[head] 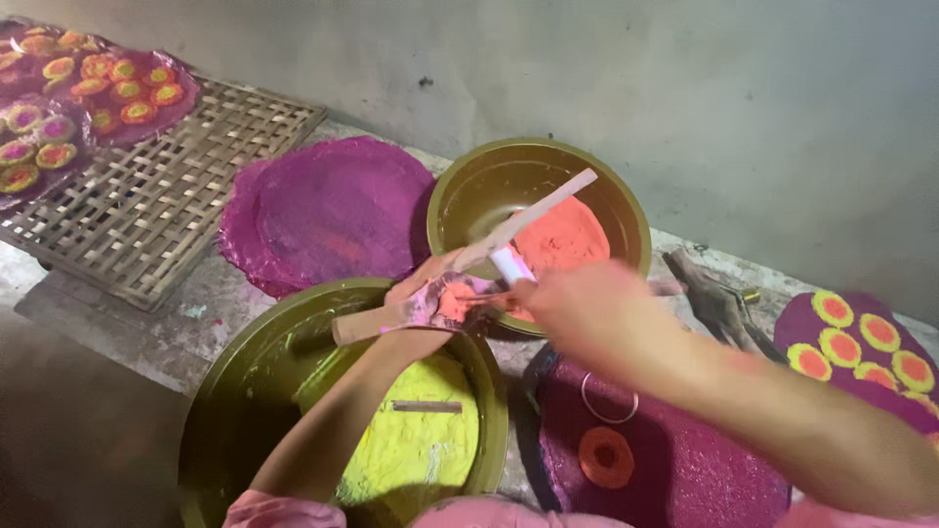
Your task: The person uses a wooden press tool to form orange dough into ring shapes on a purple tray, then fills the rings with yellow dough to create layered decorative pieces. The person repeatedly loads the press, presses the dough, and arranges the finished pieces on the tray.
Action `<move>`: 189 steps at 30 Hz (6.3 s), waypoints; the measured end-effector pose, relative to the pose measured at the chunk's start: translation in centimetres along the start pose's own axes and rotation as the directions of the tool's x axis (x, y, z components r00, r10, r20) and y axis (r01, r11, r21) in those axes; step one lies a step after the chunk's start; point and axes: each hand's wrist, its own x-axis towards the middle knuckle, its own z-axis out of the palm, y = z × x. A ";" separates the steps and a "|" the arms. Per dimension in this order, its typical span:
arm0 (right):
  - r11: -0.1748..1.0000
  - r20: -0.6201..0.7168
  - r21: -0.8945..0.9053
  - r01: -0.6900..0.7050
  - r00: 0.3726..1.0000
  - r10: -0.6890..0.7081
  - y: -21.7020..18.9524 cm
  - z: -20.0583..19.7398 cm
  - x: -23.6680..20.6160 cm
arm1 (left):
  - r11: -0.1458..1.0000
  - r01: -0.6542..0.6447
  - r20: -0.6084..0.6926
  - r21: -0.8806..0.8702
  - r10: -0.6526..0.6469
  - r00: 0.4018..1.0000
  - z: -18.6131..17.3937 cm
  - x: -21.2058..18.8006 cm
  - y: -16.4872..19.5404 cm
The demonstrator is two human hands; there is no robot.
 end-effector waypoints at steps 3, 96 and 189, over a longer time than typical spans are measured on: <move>0.962 -0.061 -0.250 0.110 0.990 -0.129 -3.4 3.5 2.6 | 0.986 -0.123 0.085 0.113 0.114 0.990 1.9 -0.3 -1.0; -0.339 -0.041 0.841 0.422 0.674 0.737 -2.1 28.3 -42.3 | 0.682 0.166 0.170 0.712 -0.397 0.902 28.8 -6.8 9.2; 0.294 0.590 0.697 -0.654 0.756 0.284 3.3 21.7 -26.8 | -0.708 0.083 0.099 -0.701 0.019 0.995 28.5 -8.5 2.2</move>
